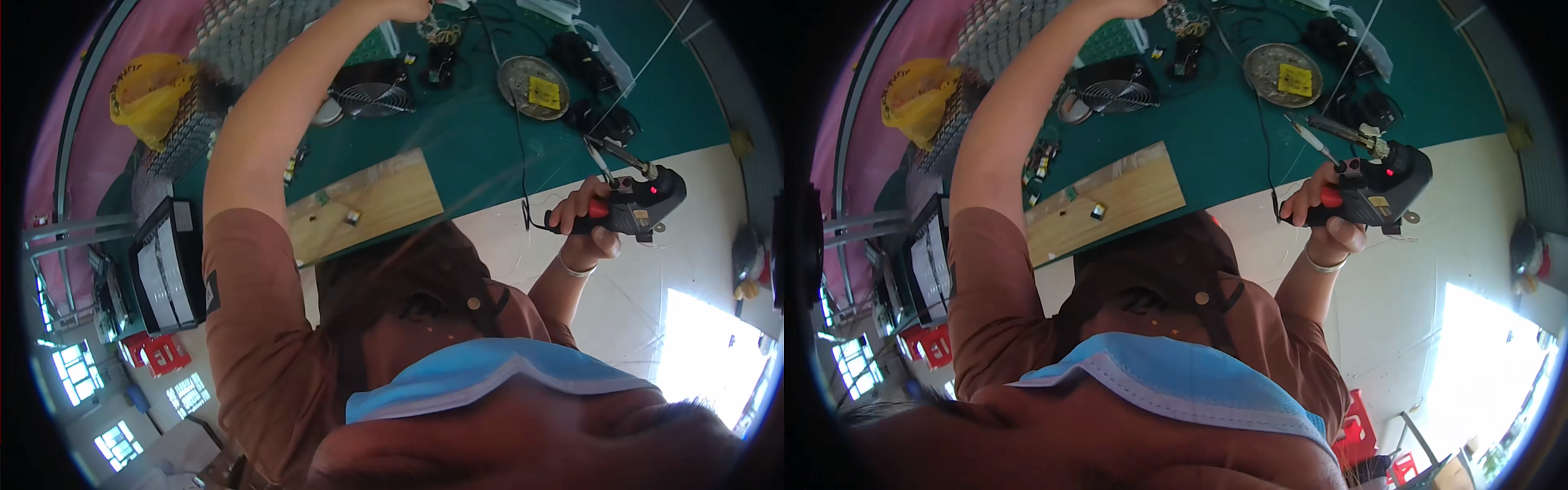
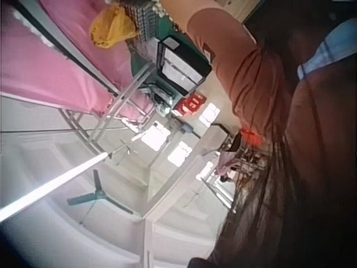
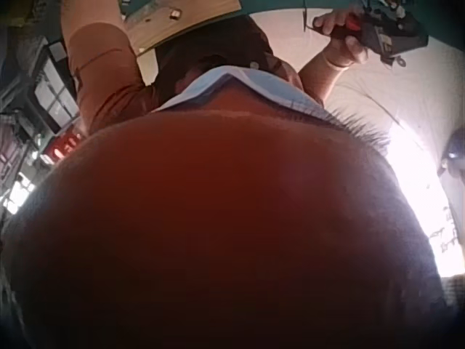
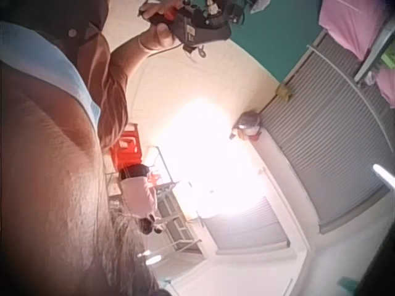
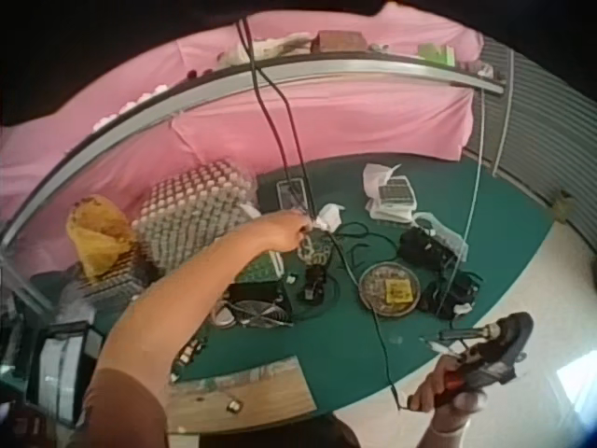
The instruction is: Applying glue to small circuit boards and batteries, and organizing them into protective plastic trays on an assembly line.
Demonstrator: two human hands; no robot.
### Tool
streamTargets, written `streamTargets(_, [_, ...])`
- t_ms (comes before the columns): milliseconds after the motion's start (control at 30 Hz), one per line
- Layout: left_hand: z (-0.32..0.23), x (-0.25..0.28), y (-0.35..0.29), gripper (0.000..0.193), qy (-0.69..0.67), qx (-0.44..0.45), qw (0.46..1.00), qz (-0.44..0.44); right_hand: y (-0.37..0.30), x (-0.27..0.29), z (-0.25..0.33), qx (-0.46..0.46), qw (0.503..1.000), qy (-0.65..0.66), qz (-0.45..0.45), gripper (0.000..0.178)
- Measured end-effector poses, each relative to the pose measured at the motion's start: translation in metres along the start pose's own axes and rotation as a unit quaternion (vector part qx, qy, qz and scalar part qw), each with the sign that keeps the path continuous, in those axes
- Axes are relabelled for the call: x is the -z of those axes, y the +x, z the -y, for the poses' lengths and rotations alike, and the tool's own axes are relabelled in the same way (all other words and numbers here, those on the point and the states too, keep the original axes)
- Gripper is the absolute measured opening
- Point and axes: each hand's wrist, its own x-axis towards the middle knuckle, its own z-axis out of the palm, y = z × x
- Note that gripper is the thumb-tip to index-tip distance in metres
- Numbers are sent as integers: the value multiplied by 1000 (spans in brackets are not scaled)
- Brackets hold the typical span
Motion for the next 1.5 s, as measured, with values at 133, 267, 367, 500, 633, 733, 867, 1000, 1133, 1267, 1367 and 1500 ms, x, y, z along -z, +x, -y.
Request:
streamTargets(133, [-39, 44, -143, 38, -26, 178, 984, 12, -3, -10, -24, -98, 981, -166, -18, 61])
streamTargets(267, [-53, -27, -292, 15, -104, 187, 950, -226, -14, -17, -72, -182, 964, -190, 38, 57])
streamTargets(367, [-82, -90, -357, 14, -136, 257, 930, -222, -27, -31, -106, -240, 965, -105, 10, 50])
streamTargets(500, [-125, -167, -372, 17, -144, 270, 917, -258, -41, -54, -154, -278, 960, 9, -28, 74])
streamTargets(633, [-139, -180, -358, 19, -136, 291, 904, -281, -46, -68, -178, -313, 933, 171, -37, 64])
streamTargets(733, [-122, -183, -371, 17, -125, 331, 884, -307, -42, -82, -175, -347, 934, 65, -62, 55])
streamTargets(867, [-94, -179, -395, 12, -102, 360, 864, -338, -43, -96, -182, -363, 926, -86, -63, 50])
streamTargets(1000, [-73, -169, -413, 12, -84, 389, 851, -342, -38, -101, -195, -362, 927, -81, -57, 52])
streamTargets(1133, [-39, -148, -417, 13, -24, 403, 862, -306, -34, -103, -207, -344, 931, -116, -47, 63])
streamTargets(1267, [-3, -134, -408, 11, 2, 378, 892, -249, -32, -105, -214, -338, 931, -129, -49, 58])
streamTargets(1367, [40, -137, -392, 8, 43, 348, 907, -235, -32, -103, -216, -343, 927, -142, -57, 51])
streamTargets(1500, [94, -142, -385, 11, 100, 355, 904, -215, -30, -108, -213, -363, 914, -163, -78, 51])
